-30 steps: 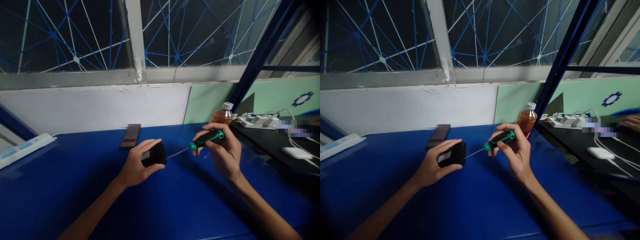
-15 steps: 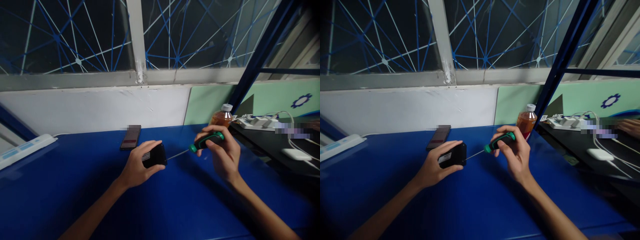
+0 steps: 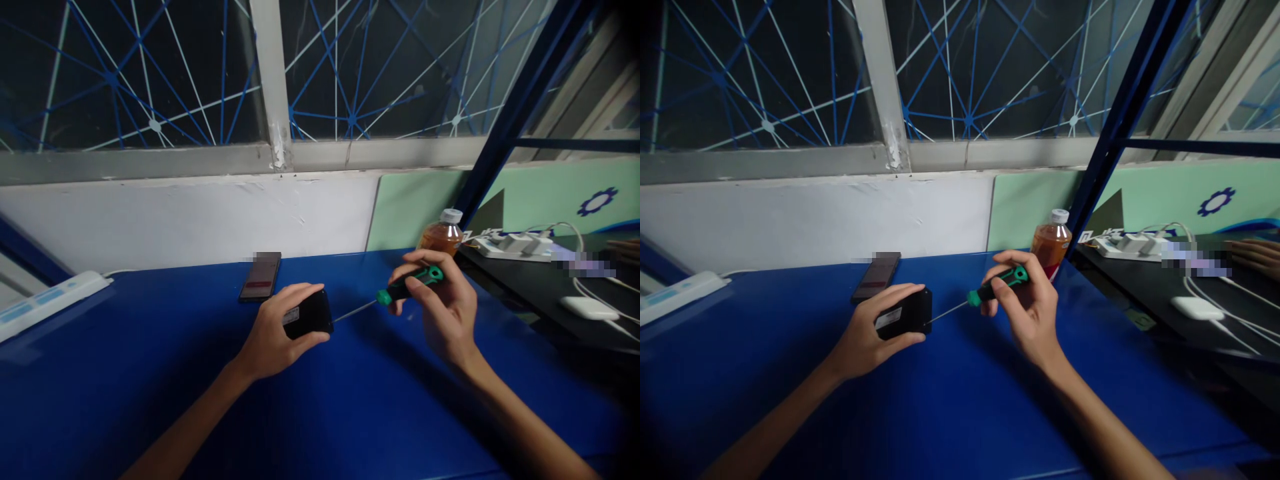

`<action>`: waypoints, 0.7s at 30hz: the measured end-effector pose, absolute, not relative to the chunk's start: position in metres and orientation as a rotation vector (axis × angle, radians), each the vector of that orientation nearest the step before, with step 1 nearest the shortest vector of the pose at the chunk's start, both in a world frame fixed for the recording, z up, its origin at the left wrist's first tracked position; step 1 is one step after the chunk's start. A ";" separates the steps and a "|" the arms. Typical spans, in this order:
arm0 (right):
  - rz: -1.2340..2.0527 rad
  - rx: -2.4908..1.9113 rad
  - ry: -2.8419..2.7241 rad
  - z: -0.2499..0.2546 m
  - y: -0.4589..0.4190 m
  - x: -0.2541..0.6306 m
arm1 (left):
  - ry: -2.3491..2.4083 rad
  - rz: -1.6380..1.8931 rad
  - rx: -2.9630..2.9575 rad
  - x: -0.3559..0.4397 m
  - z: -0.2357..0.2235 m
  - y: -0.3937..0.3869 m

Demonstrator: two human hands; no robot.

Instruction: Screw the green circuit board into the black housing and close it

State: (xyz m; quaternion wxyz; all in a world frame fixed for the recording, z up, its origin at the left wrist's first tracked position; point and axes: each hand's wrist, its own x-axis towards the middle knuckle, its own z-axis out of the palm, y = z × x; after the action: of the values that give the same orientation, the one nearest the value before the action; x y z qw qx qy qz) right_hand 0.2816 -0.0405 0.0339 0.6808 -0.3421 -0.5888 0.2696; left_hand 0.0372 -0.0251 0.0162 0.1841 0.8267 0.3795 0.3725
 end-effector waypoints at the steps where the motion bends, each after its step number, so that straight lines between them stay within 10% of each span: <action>1: 0.552 -0.820 -1.316 0.034 -0.041 0.281 | 1.069 1.052 2.331 0.037 0.016 -0.025; 21: 0.558 -0.788 -1.361 0.031 -0.036 0.286 | 1.079 1.038 2.346 0.036 0.018 -0.028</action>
State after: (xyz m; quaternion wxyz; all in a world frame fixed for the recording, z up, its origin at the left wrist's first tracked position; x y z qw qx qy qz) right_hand 0.2862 -0.0363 0.0306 0.6718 -0.3498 -0.6041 0.2475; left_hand 0.0361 -0.0279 0.0178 0.1784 0.8293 0.3816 0.3671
